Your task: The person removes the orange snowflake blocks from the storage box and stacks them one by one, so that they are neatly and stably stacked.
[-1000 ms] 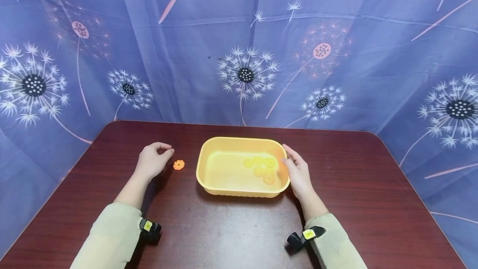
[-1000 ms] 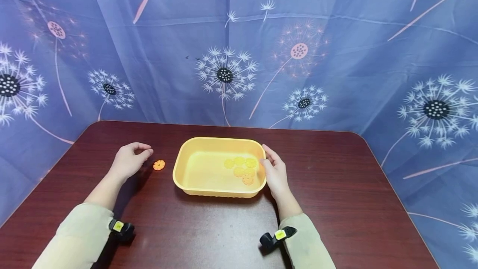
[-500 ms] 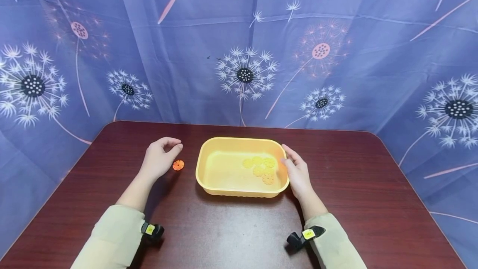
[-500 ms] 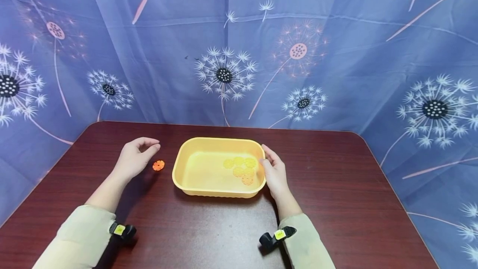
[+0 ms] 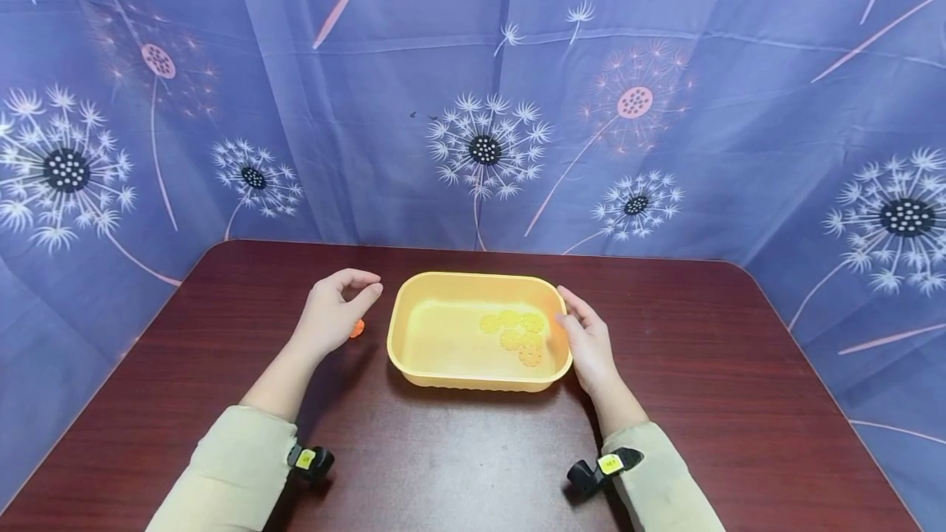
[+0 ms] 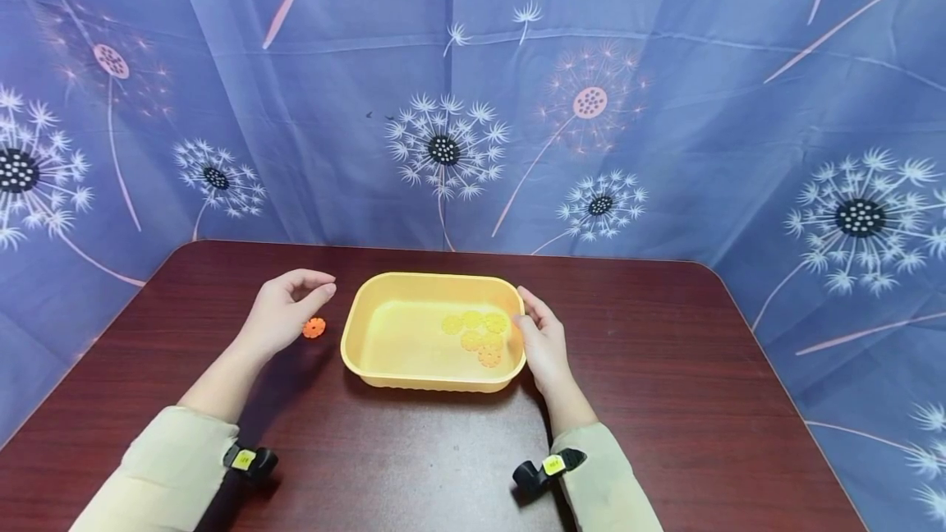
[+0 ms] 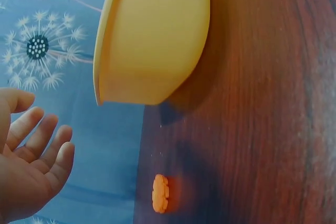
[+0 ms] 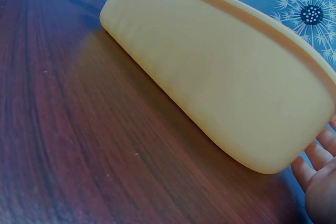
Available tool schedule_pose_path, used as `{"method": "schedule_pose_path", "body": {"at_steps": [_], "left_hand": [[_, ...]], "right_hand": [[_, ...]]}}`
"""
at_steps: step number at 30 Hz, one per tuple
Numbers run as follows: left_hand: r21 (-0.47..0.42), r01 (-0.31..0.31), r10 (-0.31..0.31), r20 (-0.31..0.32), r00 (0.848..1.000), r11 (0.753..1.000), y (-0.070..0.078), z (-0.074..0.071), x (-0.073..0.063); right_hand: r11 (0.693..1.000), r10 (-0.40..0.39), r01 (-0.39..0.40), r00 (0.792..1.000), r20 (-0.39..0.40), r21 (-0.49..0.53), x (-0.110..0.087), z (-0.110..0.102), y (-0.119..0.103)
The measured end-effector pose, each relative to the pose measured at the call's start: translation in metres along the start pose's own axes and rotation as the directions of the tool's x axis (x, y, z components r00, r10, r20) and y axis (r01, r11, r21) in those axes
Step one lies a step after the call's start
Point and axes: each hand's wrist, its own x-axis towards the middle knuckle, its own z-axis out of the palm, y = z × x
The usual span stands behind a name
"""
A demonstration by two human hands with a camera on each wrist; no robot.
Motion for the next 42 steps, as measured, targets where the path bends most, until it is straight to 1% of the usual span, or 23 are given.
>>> {"method": "schedule_pose_path", "body": {"at_steps": [2, 4, 8, 10, 13, 17, 24, 29, 32, 37, 42], "left_hand": [[-0.047, 0.01, -0.009, 0.021, 1.0, 0.999, 0.002, 0.001, 0.0], [-0.055, -0.003, 0.005, 0.025, 1.0, 0.998, 0.004, 0.003, 0.0], [-0.001, -0.06, 0.06, 0.006, 0.998, 0.998, 0.006, 0.008, 0.0], [0.015, -0.076, 0.076, 0.001, 0.997, 0.997, 0.008, 0.011, 0.001], [-0.005, -0.081, 0.081, 0.014, 0.997, 0.997, 0.011, 0.015, 0.001], [-0.041, -0.08, 0.082, 0.055, 0.995, 0.996, 0.015, 0.022, 0.001], [-0.041, -0.07, 0.074, 0.128, 0.989, 0.997, 0.022, 0.04, 0.0], [-0.047, -0.062, 0.069, 0.156, 0.985, 0.997, 0.024, 0.052, -0.001], [-0.049, -0.073, 0.081, 0.171, 0.982, 0.996, 0.025, 0.058, -0.001], [-0.053, -0.103, 0.111, 0.185, 0.976, 0.993, 0.026, 0.066, 0.003], [-0.053, -0.097, 0.106, 0.207, 0.973, 0.994, 0.027, 0.074, 0.006]], "right_hand": [[1.0, 0.0, 0.0, 1.0, 0.002, 0.003, 0.0, 0.0, 0.0], [1.0, -0.001, 0.001, 1.0, 0.004, 0.007, 0.001, 0.0, 0.001], [1.0, -0.001, 0.001, 1.0, 0.005, 0.012, 0.001, 0.0, 0.001], [1.0, -0.002, 0.002, 1.0, 0.004, 0.011, 0.002, 0.001, 0.002], [1.0, -0.005, 0.005, 1.0, 0.003, 0.01, 0.002, 0.001, 0.001], [1.0, 0.0, 0.0, 1.0, 0.004, 0.006, 0.001, 0.0, 0.001], [1.0, 0.012, -0.012, 1.0, 0.007, -0.002, -0.002, -0.002, 0.002], [1.0, 0.009, -0.009, 1.0, 0.012, -0.003, -0.001, -0.001, 0.003], [1.0, 0.006, -0.006, 1.0, 0.016, 0.001, -0.001, 0.001, 0.002], [1.0, -0.002, 0.002, 1.0, 0.011, 0.007, 0.001, 0.002, 0.001], [1.0, 0.001, -0.001, 1.0, 0.002, -0.004, 0.001, 0.001, 0.0]]}}
